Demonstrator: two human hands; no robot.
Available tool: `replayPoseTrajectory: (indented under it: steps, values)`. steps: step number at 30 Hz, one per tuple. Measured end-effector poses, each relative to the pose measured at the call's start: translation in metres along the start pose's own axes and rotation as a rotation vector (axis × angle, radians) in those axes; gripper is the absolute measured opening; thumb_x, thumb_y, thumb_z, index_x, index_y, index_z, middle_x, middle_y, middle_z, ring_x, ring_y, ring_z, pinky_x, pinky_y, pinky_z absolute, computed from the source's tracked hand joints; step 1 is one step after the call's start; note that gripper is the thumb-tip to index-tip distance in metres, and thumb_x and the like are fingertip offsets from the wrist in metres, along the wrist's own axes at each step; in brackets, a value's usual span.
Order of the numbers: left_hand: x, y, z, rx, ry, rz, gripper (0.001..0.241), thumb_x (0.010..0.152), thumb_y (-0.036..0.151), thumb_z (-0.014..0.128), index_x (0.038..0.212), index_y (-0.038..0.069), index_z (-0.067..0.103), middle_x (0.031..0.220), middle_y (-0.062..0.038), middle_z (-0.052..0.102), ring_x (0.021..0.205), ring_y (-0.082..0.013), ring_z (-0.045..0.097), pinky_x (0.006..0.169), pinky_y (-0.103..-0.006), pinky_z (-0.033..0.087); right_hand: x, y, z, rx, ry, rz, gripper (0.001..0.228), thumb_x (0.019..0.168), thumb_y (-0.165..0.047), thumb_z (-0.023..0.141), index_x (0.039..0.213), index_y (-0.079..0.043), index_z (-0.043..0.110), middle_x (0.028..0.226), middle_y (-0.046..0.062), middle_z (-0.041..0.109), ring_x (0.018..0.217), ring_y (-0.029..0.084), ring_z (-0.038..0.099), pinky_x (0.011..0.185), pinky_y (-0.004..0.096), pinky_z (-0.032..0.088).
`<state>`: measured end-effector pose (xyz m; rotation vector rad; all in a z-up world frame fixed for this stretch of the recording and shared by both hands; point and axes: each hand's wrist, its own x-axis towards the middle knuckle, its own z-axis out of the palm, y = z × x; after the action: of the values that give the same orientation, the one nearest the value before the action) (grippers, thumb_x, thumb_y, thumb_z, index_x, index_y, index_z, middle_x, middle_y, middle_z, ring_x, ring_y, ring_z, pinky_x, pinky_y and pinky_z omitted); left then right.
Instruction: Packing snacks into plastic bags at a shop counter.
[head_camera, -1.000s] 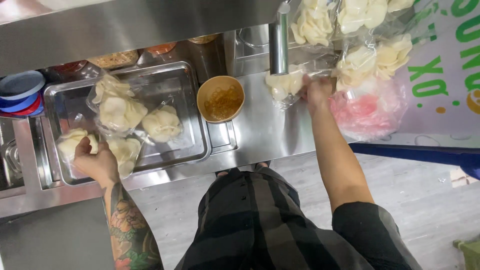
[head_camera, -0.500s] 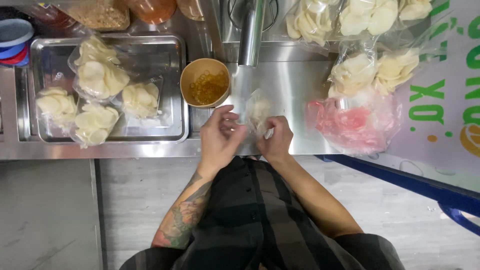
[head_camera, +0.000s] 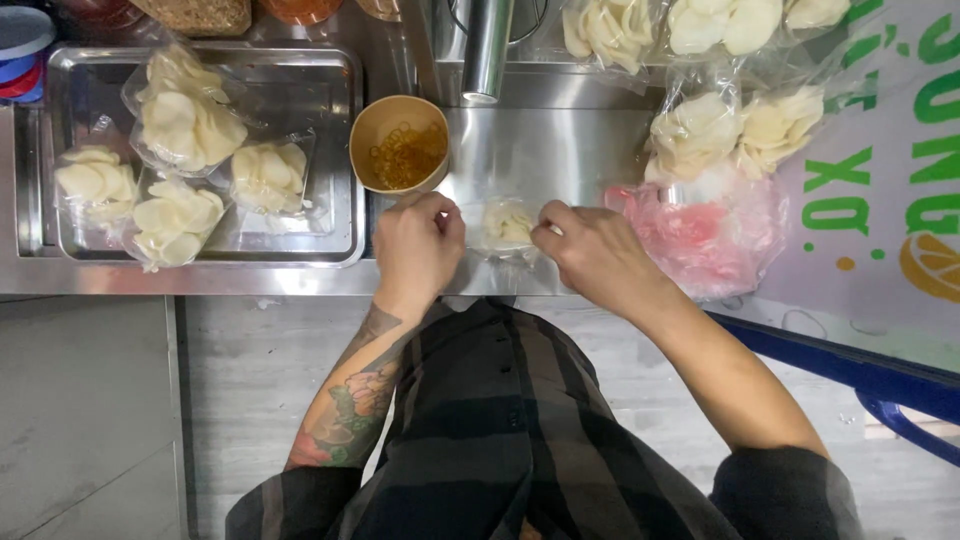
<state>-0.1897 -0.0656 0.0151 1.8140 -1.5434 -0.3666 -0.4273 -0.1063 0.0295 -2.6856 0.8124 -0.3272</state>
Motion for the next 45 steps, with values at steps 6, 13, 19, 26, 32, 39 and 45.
replayPoseTrajectory:
  steps: [6,13,19,26,32,39,45]
  values:
    - [0.008,0.014,-0.033,-0.003,-0.145,0.026,0.007,0.082,0.011,0.075,0.086,0.005,0.077,0.073,-0.012,0.071,0.064,-0.0318,0.069,0.059,-0.0445,0.052,0.018,-0.028,-0.039,0.306,-0.104,0.111,0.015,0.083,-0.005,0.074,0.097,-0.006,0.069,0.103,0.01,0.067,0.073,0.031,0.069,0.061,0.041,0.056]
    - [0.012,0.005,-0.031,0.087,-0.29,0.031,0.011,0.077,0.015,0.079,0.083,0.006,0.076,0.077,-0.014,0.072,0.068,-0.0366,0.07,0.063,-0.0496,0.053,0.035,-0.034,-0.031,-0.022,-0.17,0.218,0.017,0.077,0.006,0.065,0.092,-0.003,0.065,0.099,0.013,0.064,0.08,0.036,0.069,0.065,0.046,0.055]
    - [0.024,-0.005,-0.017,-0.033,-0.251,0.263,0.02,0.073,0.01,0.073,0.091,0.001,0.075,0.088,-0.018,0.069,0.077,-0.0403,0.069,0.063,-0.0499,0.053,0.045,-0.042,-0.037,0.146,-0.221,0.157,0.024,0.077,0.003,0.068,0.1,-0.005,0.068,0.098,0.013,0.062,0.079,0.036,0.067,0.066,0.045,0.054]
    - [0.033,-0.007,-0.007,-0.031,-0.334,0.306,0.007,0.08,0.006,0.07,0.076,0.001,0.072,0.076,-0.018,0.069,0.07,-0.0392,0.067,0.066,-0.0498,0.053,0.027,-0.034,-0.043,0.207,-0.251,0.219,0.013,0.077,-0.006,0.074,0.09,-0.009,0.074,0.098,0.006,0.064,0.081,0.03,0.069,0.067,0.043,0.054]
    - [0.04,-0.008,-0.001,-0.067,-0.355,0.271,0.008,0.077,0.007,0.07,0.073,0.0,0.071,0.067,-0.021,0.068,0.062,-0.0404,0.067,0.062,-0.0498,0.055,0.034,-0.059,-0.046,0.013,-0.256,0.277,0.046,0.077,-0.007,0.074,0.122,-0.016,0.075,0.096,0.012,0.059,0.066,0.031,0.064,0.055,0.044,0.052]
    - [0.043,-0.005,-0.018,-0.09,-0.333,0.3,0.007,0.081,0.006,0.069,0.078,-0.001,0.069,0.073,-0.02,0.07,0.068,-0.0402,0.069,0.062,-0.0494,0.054,0.011,-0.076,-0.046,-0.129,-0.057,0.162,0.031,0.069,-0.007,0.072,0.1,-0.009,0.073,0.091,0.008,0.061,0.072,0.026,0.066,0.061,0.04,0.054]
    - [0.041,-0.002,-0.045,-0.083,-0.453,0.194,0.01,0.082,0.009,0.072,0.09,0.003,0.073,0.063,-0.015,0.069,0.063,-0.0364,0.07,0.063,-0.0473,0.055,0.002,-0.069,-0.037,-0.166,0.084,0.214,0.025,0.073,-0.002,0.073,0.098,-0.007,0.075,0.087,0.008,0.062,0.07,0.026,0.066,0.06,0.04,0.053]
